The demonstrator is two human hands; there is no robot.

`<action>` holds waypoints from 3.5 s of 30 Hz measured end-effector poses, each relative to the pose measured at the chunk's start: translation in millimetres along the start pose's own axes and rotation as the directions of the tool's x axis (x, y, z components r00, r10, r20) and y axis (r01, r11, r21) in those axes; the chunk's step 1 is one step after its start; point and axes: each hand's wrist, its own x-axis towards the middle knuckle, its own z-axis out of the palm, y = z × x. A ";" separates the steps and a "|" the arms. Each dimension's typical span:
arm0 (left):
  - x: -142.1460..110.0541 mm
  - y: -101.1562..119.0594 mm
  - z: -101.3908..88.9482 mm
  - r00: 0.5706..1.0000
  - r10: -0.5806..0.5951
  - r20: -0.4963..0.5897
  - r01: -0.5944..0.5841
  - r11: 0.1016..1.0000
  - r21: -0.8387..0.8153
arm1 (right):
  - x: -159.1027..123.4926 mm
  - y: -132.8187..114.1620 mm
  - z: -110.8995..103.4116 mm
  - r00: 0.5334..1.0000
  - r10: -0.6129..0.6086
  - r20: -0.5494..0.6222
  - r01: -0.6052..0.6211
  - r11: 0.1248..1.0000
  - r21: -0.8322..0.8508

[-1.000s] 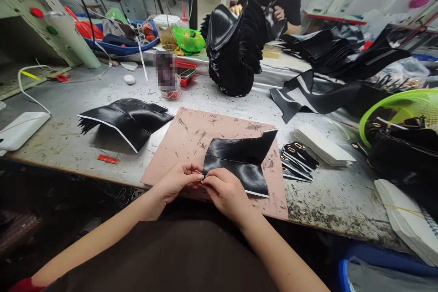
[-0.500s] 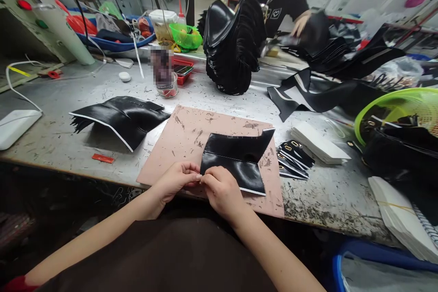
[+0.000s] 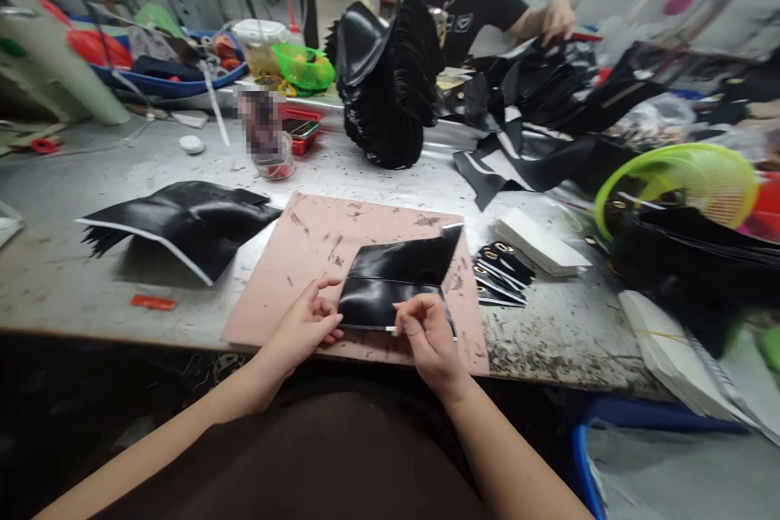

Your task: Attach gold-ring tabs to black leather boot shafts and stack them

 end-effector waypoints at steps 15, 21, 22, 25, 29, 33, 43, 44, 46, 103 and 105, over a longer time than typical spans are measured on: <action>50.2 27.9 19.2 0.483 0.590 0.647 -0.697 -0.189 0.692 | -66.1 -2.0 -160.2 0.466 0.828 0.311 -0.576 0.551 -0.604; 71.6 7.8 52.4 0.139 0.634 0.761 -0.788 -0.395 0.473 | -2.5 22.1 -202.4 0.661 0.750 0.019 -0.556 0.507 -0.659; 72.4 3.4 52.6 0.147 0.632 0.761 -0.782 -0.397 0.481 | 11.2 31.1 -214.2 0.722 0.681 -0.120 -0.547 0.456 -0.702; 74.7 -2.6 49.3 0.219 0.597 0.772 -0.773 -0.378 0.510 | 45.1 56.2 -238.3 0.772 0.561 -0.299 -0.556 0.370 -0.744; 79.2 2.9 50.5 0.359 0.516 0.777 -0.767 -0.312 0.561 | 67.1 79.7 -220.2 0.812 0.555 -0.183 -0.466 0.427 -0.775; 68.3 12.0 56.3 0.477 0.431 0.766 -0.762 -0.231 0.604 | 68.4 92.7 -176.0 0.816 0.575 -0.055 -0.389 0.476 -0.789; 19.0 30.4 53.8 0.632 0.371 0.680 -0.756 0.103 0.646 | 28.6 75.2 -164.0 0.847 0.480 -0.228 -0.526 0.695 -0.491; 15.3 33.1 53.9 0.630 0.424 0.651 -0.757 0.145 0.638 | 23.4 64.6 -162.8 0.850 0.438 -0.293 -0.526 0.738 -0.423; 6.3 39.9 55.9 0.614 0.528 0.587 -0.774 0.256 0.579 | 14.6 37.4 -152.9 0.876 0.318 -0.363 -0.435 0.846 -0.309; -32.2 23.9 77.3 0.832 0.413 0.370 -0.515 0.824 0.237 | -16.4 -44.9 -61.6 0.995 0.065 0.071 -0.042 0.957 -0.287; -32.6 22.8 77.9 0.815 0.453 0.363 -0.552 0.796 0.247 | -17.2 -47.4 -59.8 0.998 0.019 0.053 0.001 0.938 -0.346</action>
